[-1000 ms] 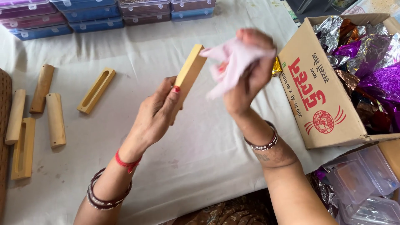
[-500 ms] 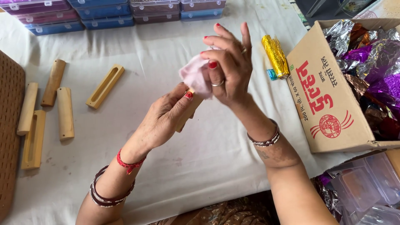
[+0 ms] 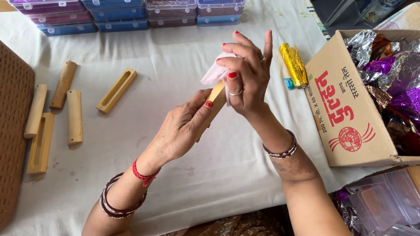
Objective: Cleaning wooden blocks with a cloth and wrapping them in decorative foil.
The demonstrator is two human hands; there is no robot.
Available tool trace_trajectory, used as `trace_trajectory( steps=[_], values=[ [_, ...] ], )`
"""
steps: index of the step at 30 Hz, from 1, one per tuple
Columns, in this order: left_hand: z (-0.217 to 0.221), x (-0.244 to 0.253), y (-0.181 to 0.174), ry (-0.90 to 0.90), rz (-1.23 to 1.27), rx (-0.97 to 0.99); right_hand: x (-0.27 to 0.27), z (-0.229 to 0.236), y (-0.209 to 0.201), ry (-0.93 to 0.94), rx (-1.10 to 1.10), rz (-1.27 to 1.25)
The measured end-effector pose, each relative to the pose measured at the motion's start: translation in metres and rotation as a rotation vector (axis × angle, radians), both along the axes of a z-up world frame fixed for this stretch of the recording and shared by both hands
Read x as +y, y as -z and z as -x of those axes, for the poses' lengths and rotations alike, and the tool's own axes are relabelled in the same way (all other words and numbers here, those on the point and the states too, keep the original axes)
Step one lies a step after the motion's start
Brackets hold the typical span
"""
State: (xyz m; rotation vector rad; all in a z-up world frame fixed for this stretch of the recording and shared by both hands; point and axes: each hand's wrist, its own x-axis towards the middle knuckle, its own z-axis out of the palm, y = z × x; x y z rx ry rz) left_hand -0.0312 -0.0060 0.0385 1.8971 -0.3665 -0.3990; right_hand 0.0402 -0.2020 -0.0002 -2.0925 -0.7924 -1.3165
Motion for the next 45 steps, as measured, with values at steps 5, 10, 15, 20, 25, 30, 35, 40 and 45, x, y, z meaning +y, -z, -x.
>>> trace_trajectory(
  steps=[5, 10, 15, 20, 25, 30, 35, 40, 45],
  values=[
    [-0.011, 0.013, 0.045, 0.010, 0.152, -0.057, 0.030, 0.030, -0.001, -0.054, -0.032, -0.010],
    [-0.006, 0.008, 0.041, -0.026, 0.161, -0.145, 0.025, 0.022, 0.001, -0.076, -0.186, 0.080],
    [0.009, 0.000, -0.013, 0.026, -0.036, -0.058, -0.006, 0.006, -0.010, 0.009, -0.070, 0.002],
    [0.000, 0.009, 0.025, 0.030, 0.058, -0.088, 0.026, 0.029, -0.005, -0.041, -0.137, 0.030],
    [0.002, 0.011, 0.027, 0.048, 0.128, -0.237, 0.024, 0.025, 0.001, -0.133, -0.292, 0.069],
    [0.013, 0.006, -0.027, 0.099, 0.002, -0.042, -0.010, 0.010, -0.017, -0.092, -0.158, -0.121],
    [0.016, 0.004, -0.008, -0.059, -0.060, -0.510, -0.013, -0.011, 0.018, -0.549, 0.370, -0.889],
    [0.009, -0.011, 0.011, -0.281, -0.314, -0.841, 0.025, 0.024, 0.003, -0.896, 0.848, -1.116],
    [0.007, -0.007, 0.009, -0.186, -0.216, -1.004, 0.019, 0.026, -0.007, -0.828, 0.914, -0.947]
  ],
)
